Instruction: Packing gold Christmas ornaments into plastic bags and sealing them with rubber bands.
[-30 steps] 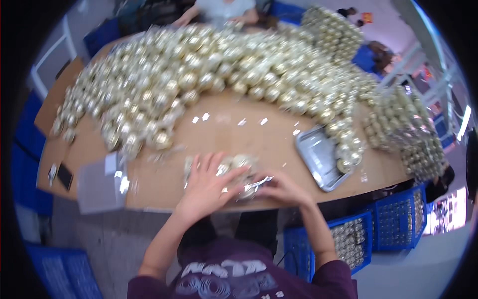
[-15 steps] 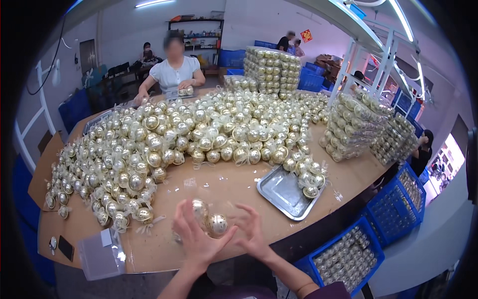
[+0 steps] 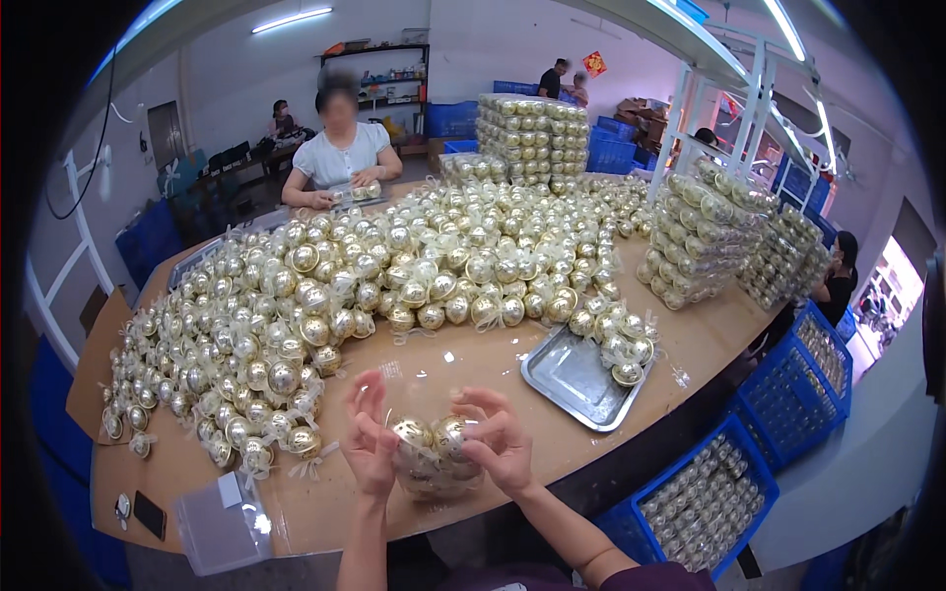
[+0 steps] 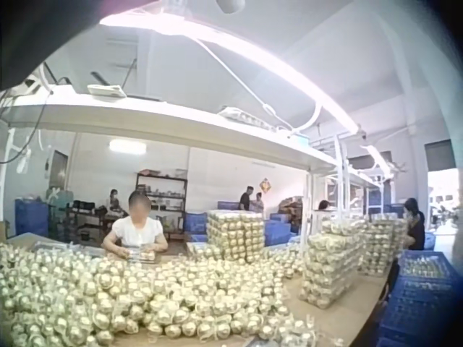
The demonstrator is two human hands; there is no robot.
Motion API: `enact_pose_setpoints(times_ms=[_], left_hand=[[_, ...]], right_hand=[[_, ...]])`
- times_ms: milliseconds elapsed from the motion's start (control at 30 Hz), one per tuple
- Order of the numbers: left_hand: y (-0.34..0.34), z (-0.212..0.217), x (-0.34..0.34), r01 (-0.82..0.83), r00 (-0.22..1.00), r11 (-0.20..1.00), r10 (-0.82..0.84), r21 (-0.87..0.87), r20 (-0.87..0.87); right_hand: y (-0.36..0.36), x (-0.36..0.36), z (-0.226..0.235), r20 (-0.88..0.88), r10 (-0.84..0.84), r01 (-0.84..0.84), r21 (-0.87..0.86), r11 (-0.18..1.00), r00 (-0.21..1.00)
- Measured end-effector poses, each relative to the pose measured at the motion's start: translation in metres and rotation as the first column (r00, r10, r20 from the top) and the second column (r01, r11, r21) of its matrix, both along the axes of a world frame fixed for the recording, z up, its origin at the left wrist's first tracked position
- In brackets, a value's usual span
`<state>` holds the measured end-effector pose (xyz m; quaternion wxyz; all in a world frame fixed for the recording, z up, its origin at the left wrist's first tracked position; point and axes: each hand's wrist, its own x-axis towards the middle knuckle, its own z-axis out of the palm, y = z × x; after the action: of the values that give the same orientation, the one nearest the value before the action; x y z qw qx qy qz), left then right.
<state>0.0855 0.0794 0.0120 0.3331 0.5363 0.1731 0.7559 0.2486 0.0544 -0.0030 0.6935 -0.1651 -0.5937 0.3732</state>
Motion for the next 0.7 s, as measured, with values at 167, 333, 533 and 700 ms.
enact_pose_setpoints(times_ms=[167,333,533,700], left_hand=[[-0.002,-0.007,-0.009,0.179,0.983,0.979,-0.175,-0.094,0.047],[-0.009,-0.001,0.004,-0.048,0.997,0.993,0.054,-0.107,0.057],[-0.010,-0.001,-0.001,-0.014,0.998,0.997,0.019,-0.073,0.067],[-0.022,0.009,-0.005,0.077,0.997,0.988,-0.074,-0.134,0.029]], right_hand=[[-0.013,-0.011,0.008,-0.043,-0.040,0.036,-0.097,0.995,0.998],[-0.009,-0.012,0.003,0.099,-0.285,0.280,0.065,0.958,0.953],[-0.003,-0.011,-0.003,0.048,-0.194,0.192,0.042,0.980,0.980],[-0.012,-0.011,0.045,-0.141,-0.060,0.011,-0.326,0.945,0.988]])
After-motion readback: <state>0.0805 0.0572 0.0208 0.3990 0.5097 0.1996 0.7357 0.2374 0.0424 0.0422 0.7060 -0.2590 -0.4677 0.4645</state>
